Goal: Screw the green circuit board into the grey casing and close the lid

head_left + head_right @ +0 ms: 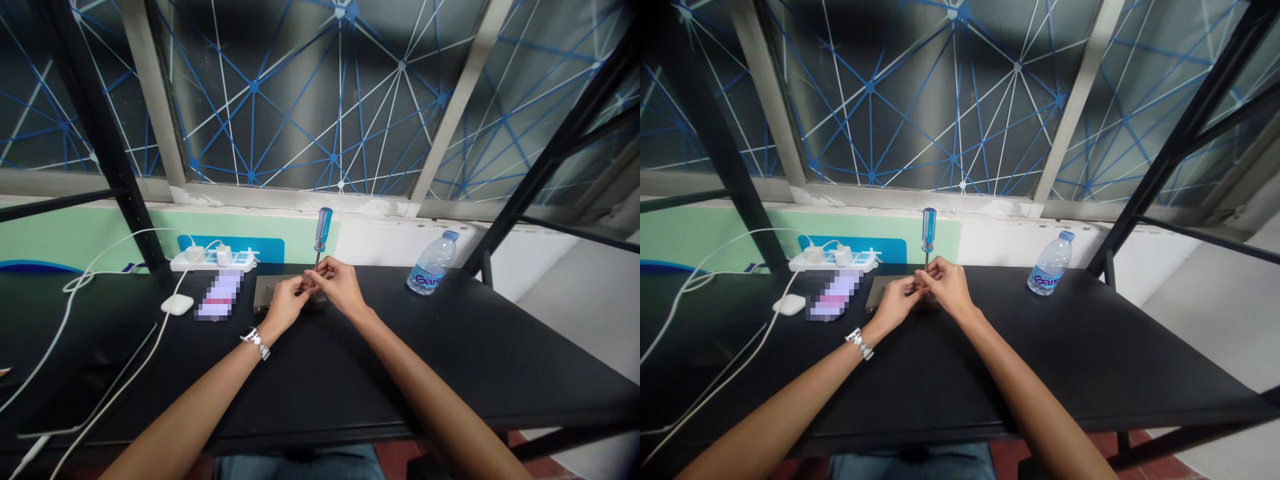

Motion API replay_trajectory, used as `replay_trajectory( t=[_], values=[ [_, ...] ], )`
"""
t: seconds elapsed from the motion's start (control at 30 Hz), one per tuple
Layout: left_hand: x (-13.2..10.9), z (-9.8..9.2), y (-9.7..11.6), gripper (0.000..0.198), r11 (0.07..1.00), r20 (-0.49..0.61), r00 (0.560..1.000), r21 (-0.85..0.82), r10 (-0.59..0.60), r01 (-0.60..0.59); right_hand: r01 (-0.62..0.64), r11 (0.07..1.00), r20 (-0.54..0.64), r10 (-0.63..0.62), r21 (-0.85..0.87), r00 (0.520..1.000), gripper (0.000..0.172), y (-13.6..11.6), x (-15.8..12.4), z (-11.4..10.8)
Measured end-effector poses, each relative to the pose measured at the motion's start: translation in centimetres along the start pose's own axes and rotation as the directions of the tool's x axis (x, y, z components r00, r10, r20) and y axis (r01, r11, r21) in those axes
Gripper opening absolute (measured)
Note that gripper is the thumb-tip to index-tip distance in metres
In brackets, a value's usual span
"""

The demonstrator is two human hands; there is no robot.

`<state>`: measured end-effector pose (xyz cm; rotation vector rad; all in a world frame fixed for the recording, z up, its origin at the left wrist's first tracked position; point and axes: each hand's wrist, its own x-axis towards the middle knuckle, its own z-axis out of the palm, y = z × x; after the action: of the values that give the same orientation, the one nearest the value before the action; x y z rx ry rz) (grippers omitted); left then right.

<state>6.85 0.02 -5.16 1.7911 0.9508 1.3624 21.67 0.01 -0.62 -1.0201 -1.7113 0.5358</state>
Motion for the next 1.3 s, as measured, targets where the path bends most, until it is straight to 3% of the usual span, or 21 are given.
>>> replay_trajectory(
  t=[0.07,0.2,0.27,0.37,0.53,0.73,0.9,1.0,1.17,1.3],
  values=[
    [0.1,-0.2,-0.4,0.014,0.999,0.057,0.998,-0.039,-0.014,0.017,-0.027,0.999,0.068,0.025,0.027,0.997,0.027,-0.1,0.0,-0.2],
    [0.3,-0.7,-0.6,0.019,0.999,0.157,0.987,-0.032,0.029,-0.024,-0.133,0.963,0.272,0.066,0.236,0.960,0.037,0.1,0.1,-0.7],
    [0.3,-0.8,-0.5,0.021,0.999,0.189,0.981,-0.031,0.048,-0.042,-0.168,0.937,0.311,0.069,0.306,0.948,0.037,0.2,0.1,-0.8],
    [0.0,-0.7,0.0,0.019,0.999,0.161,0.986,-0.026,0.050,-0.046,-0.163,0.935,0.266,0.078,0.316,0.961,0.031,0.2,0.2,-0.8],
    [-0.4,-0.4,1.0,0.022,0.993,0.002,1.000,0.118,0.023,-0.023,-0.122,0.946,0.124,0.088,0.301,0.988,0.026,0.3,0.2,-0.1],
    [-0.1,-0.5,0.5,0.018,0.995,-0.021,1.000,0.094,0.018,-0.016,-0.082,0.954,0.059,0.068,0.290,0.996,0.026,0.4,0.1,0.5],
    [0.3,-1.0,-0.6,0.018,1.000,0.108,0.994,-0.015,0.002,0.000,-0.085,0.978,0.212,0.043,0.193,0.976,0.029,0.0,0.0,-0.1],
    [0.4,-1.3,-0.3,0.019,1.000,0.192,0.981,-0.008,0.022,-0.021,-0.075,0.980,0.225,0.032,0.185,0.974,0.025,0.0,-0.1,-0.3],
    [0.3,-2.7,1.2,0.024,0.935,0.205,0.970,0.302,0.129,-0.188,-0.037,0.982,0.121,0.015,0.188,0.993,0.022,0.2,-0.4,-0.1],
    [0.2,-3.9,1.4,0.039,0.838,0.307,0.946,0.485,0.106,-0.251,-0.031,0.978,0.018,0.028,0.204,0.999,0.029,0.1,-0.4,-0.3]
  ],
)
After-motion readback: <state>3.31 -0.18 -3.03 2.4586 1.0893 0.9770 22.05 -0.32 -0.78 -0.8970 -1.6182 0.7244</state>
